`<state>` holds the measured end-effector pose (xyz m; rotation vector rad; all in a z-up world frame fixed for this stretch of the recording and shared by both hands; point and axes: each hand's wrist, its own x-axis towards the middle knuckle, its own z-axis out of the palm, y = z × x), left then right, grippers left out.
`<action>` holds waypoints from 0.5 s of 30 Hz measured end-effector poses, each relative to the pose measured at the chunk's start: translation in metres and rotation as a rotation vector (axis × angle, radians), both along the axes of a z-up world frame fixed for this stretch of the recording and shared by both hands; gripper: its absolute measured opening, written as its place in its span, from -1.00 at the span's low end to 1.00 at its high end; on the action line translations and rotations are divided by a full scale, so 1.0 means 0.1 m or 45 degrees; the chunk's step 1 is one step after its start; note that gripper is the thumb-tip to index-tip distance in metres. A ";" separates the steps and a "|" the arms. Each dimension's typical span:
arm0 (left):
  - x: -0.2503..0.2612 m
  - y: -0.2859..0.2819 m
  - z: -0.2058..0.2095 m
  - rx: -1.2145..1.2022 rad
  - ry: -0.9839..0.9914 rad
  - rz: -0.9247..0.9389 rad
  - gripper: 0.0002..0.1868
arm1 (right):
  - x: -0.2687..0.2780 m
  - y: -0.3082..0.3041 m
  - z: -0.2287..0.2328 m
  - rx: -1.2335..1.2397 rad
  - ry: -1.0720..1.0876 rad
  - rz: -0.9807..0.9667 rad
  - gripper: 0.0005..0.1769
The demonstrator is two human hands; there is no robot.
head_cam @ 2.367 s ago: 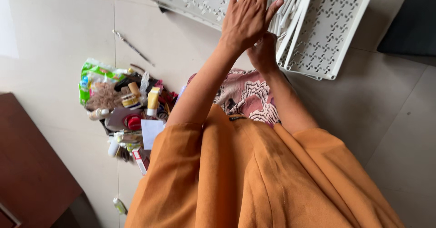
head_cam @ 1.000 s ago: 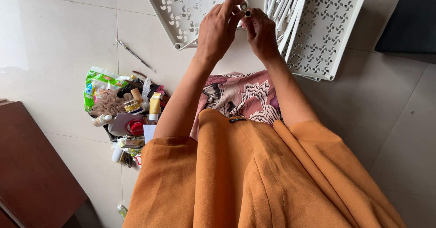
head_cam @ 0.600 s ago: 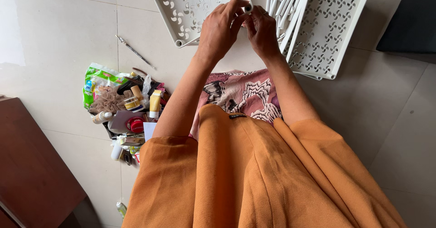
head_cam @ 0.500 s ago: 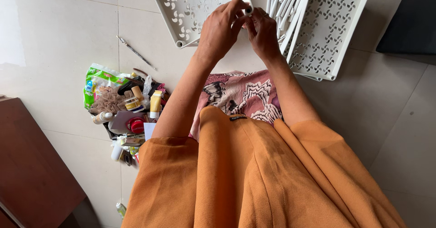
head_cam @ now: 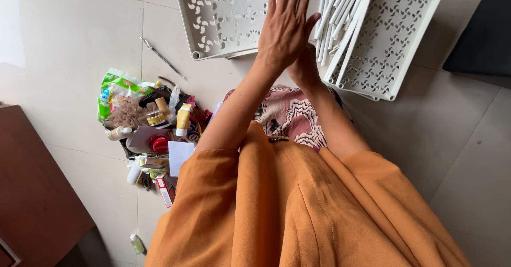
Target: The person assembles a white plastic storage rack by attaching wheels and inserting vertical poles into the base. They then place a second shelf tray onto the poles to form a two-tier structure.
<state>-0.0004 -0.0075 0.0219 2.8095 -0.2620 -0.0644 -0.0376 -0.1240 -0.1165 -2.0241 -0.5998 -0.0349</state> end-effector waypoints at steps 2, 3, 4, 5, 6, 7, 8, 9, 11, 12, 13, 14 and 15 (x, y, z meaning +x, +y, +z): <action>0.05 0.01 0.03 0.000 0.024 -0.018 -0.28 | 0.06 0.01 -0.03 -0.013 0.010 -0.024 -0.47; 0.06 0.00 0.03 0.001 0.056 -0.021 -0.29 | 0.06 -0.01 -0.05 -0.051 0.037 -0.046 -0.50; 0.05 -0.01 0.02 0.001 0.087 -0.026 -0.30 | 0.04 -0.02 -0.07 -0.090 0.063 -0.067 -0.54; 0.06 0.01 0.01 -0.008 0.069 -0.048 -0.31 | 0.06 0.00 -0.10 -0.087 0.047 -0.060 -0.54; 0.03 0.03 -0.01 -0.017 0.052 -0.071 -0.33 | 0.02 0.01 -0.13 -0.083 0.031 -0.053 -0.54; 0.05 0.04 -0.05 -0.030 0.022 -0.103 -0.34 | 0.05 -0.01 -0.17 -0.084 0.005 -0.054 -0.54; 0.08 0.06 -0.10 -0.054 -0.041 -0.146 -0.35 | 0.10 -0.01 -0.22 -0.089 -0.085 -0.039 -0.61; 0.04 0.09 -0.18 -0.079 -0.087 -0.187 -0.36 | 0.06 -0.01 -0.29 -0.095 -0.157 -0.021 -0.67; -0.04 0.17 -0.32 -0.078 -0.159 -0.313 -0.29 | 0.01 -0.03 -0.37 -0.173 -0.160 0.056 -0.76; -0.11 0.25 -0.36 -0.051 -0.185 -0.398 -0.17 | -0.02 -0.03 -0.36 -0.245 -0.092 0.115 -0.79; -0.18 0.34 -0.39 -0.025 -0.207 -0.484 -0.04 | -0.01 -0.02 -0.32 -0.319 -0.020 0.172 -0.81; -0.22 0.48 -0.39 -0.185 -0.203 -0.555 -0.13 | 0.06 -0.04 -0.24 -0.317 0.253 0.205 -0.74; -0.29 0.64 -0.38 -0.350 -0.196 -0.627 -0.22 | 0.12 -0.10 -0.11 -0.315 0.532 0.232 -0.66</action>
